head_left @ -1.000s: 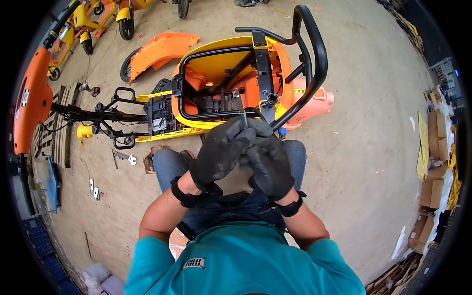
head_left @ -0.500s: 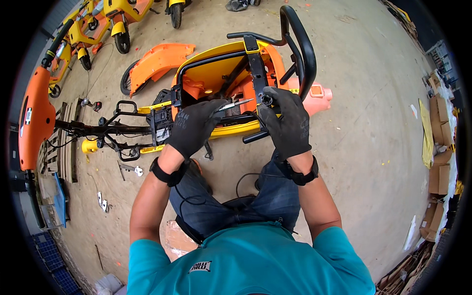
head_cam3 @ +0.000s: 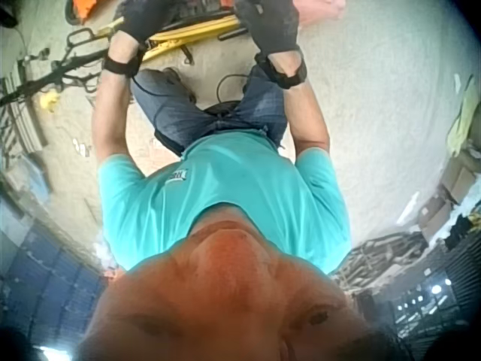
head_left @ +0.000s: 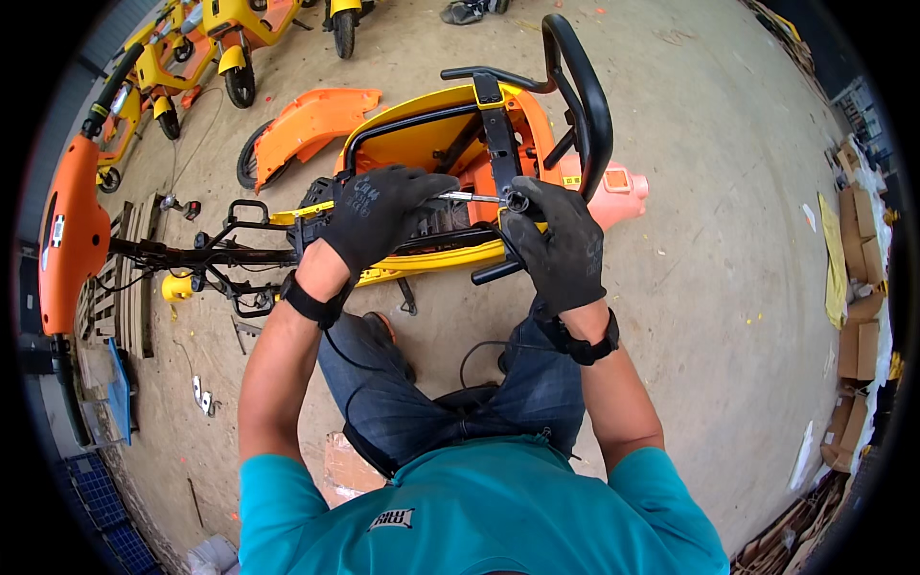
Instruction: The person unscrews bolts from a bracket on an orange scooter using a screwdriver, removes the bracket, and then uses a screwdriver on a wire assembly inside the battery compartment.
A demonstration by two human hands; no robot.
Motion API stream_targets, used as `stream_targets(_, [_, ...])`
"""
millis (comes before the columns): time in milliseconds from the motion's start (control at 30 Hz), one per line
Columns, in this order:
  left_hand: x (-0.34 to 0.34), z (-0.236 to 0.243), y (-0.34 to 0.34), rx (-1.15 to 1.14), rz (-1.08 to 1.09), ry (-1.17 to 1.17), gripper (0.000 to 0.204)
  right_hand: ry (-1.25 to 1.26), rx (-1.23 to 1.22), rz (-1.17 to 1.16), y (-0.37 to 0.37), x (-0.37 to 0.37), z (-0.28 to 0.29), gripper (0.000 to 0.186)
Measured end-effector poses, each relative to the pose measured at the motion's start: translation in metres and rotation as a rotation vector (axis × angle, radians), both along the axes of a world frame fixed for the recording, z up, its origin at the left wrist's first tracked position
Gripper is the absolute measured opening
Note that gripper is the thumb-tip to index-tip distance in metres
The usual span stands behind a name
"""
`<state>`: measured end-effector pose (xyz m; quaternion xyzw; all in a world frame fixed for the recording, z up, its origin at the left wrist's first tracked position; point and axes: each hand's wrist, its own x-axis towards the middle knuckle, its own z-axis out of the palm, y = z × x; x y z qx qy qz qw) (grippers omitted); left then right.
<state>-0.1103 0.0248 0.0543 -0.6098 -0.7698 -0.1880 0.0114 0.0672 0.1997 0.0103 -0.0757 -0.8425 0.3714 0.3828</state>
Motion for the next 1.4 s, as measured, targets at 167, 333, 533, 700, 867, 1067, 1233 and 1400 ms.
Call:
stream_targets(167, [-0.004,0.005,0.01,0.071,-0.102,0.052,0.053,0.001,-0.009,0.006,-0.001,0.002,0.003,0.038])
stream_targets(333, [0.014,-0.003,0.005,-0.007,0.021,-0.074,0.037,-0.03,-0.014,-0.01,0.0,0.004,0.006,0.037])
stream_targets(533, [0.055,-0.024,-0.005,0.087,0.153,-0.244,0.025,-0.047,-0.076,-0.043,-0.002,0.002,0.003,0.036])
stream_targets(700, [0.1,-0.038,-0.006,0.133,0.155,-1.008,0.024,-0.136,-0.265,-0.043,0.0,0.008,0.01,0.036])
stream_targets(867, [0.137,-0.036,0.005,0.366,0.149,-1.982,0.037,-0.179,-0.245,-0.013,0.007,0.013,0.003,0.033])
stream_targets(1067, [0.119,-0.054,0.007,0.299,0.147,-1.621,0.024,-0.246,-0.207,-0.001,0.01,0.014,0.014,0.032])
stream_targets(1233, [0.11,-0.048,0.015,0.227,0.063,-1.53,0.014,-0.272,-0.377,0.042,0.011,0.014,0.013,0.032])
stream_targets(1400, [0.137,-0.045,0.037,0.323,-0.087,-1.955,0.01,-0.357,-0.404,0.089,0.012,0.022,0.033,0.035])
